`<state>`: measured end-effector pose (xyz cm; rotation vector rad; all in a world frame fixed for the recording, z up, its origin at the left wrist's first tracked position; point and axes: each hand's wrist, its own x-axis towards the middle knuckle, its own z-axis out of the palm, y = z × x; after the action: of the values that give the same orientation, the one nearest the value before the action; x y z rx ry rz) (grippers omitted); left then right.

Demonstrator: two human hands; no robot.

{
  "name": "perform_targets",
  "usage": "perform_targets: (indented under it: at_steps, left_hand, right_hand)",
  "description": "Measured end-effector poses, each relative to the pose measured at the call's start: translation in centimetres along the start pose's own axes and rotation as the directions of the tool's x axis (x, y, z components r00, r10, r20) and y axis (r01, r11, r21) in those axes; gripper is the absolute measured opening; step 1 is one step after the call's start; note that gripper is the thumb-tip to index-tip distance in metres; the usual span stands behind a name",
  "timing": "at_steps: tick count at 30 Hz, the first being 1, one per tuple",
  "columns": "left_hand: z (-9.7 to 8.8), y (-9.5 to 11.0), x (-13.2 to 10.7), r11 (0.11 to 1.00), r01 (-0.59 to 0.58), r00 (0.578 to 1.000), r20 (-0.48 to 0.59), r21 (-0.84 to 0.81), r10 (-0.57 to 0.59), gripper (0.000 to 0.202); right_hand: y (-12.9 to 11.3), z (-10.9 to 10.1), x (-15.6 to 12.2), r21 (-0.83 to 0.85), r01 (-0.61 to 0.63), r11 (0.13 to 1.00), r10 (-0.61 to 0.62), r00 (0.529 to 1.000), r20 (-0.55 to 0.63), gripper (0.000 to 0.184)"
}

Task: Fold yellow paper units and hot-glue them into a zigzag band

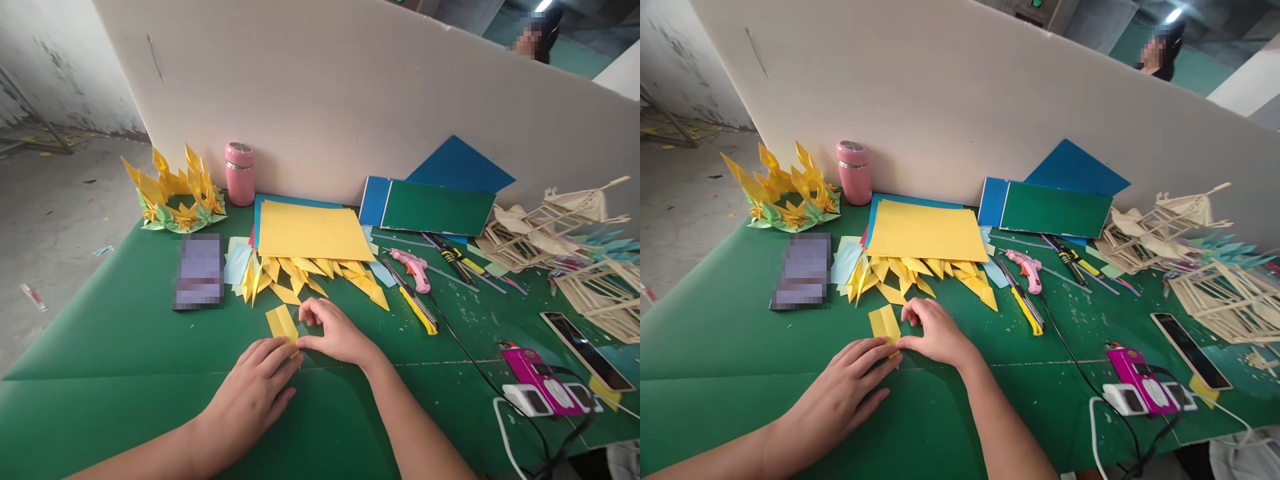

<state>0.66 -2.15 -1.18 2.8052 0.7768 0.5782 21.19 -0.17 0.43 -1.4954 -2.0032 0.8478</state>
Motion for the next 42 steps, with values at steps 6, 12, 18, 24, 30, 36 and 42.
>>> perform_targets:
  at_steps: [6, 12, 18, 24, 30, 36, 42]
  left_hand:
    - [-0.1, 0.2, 0.2, 1.000, -0.019, 0.999, 0.029, -0.014, 0.019, 0.032]
    - [0.5, 0.0, 0.0, 0.997, -0.070, 0.998, 0.011, 0.033, 0.070, 0.034]
    - [0.5, 0.2, 0.4, 0.987, -0.123, 0.992, 0.056, 0.104, 0.118, 0.036]
    - [0.2, 0.0, 1.4, 0.980, -0.190, 0.976, 0.120, 0.061, 0.182, 0.039]
    - [-0.3, -0.6, 1.5, 0.984, -0.173, 0.965, 0.193, -0.040, 0.177, 0.040]
    - [-0.8, -0.5, 1.8, 0.984, -0.174, 0.956, 0.233, -0.040, 0.179, 0.042]
    - [-0.6, -0.4, 1.6, 0.991, -0.128, 0.961, 0.241, -0.041, 0.134, 0.035]
  right_hand:
    - [-0.1, 0.4, 0.0, -0.037, 0.019, 0.999, -0.019, 1.000, -0.012, 0.025]
    - [0.1, 1.1, -0.1, -0.066, 0.040, 0.997, -0.046, 0.995, -0.091, 0.022]
    - [0.6, 2.0, -0.1, -0.083, 0.061, 0.995, -0.075, 0.980, -0.186, 0.020]
    - [0.3, 2.6, -0.3, -0.086, 0.027, 0.996, -0.047, 0.969, -0.241, 0.027]
    - [0.2, 2.7, -0.1, 0.087, -0.011, 0.996, 0.037, 0.950, -0.309, 0.016]
    - [0.5, 2.9, 0.1, 0.066, -0.015, 0.998, 0.038, 0.929, -0.369, 0.007]
    - [0.5, 3.0, 0.6, 0.000, -0.016, 1.000, 0.015, 0.928, -0.373, 0.007]
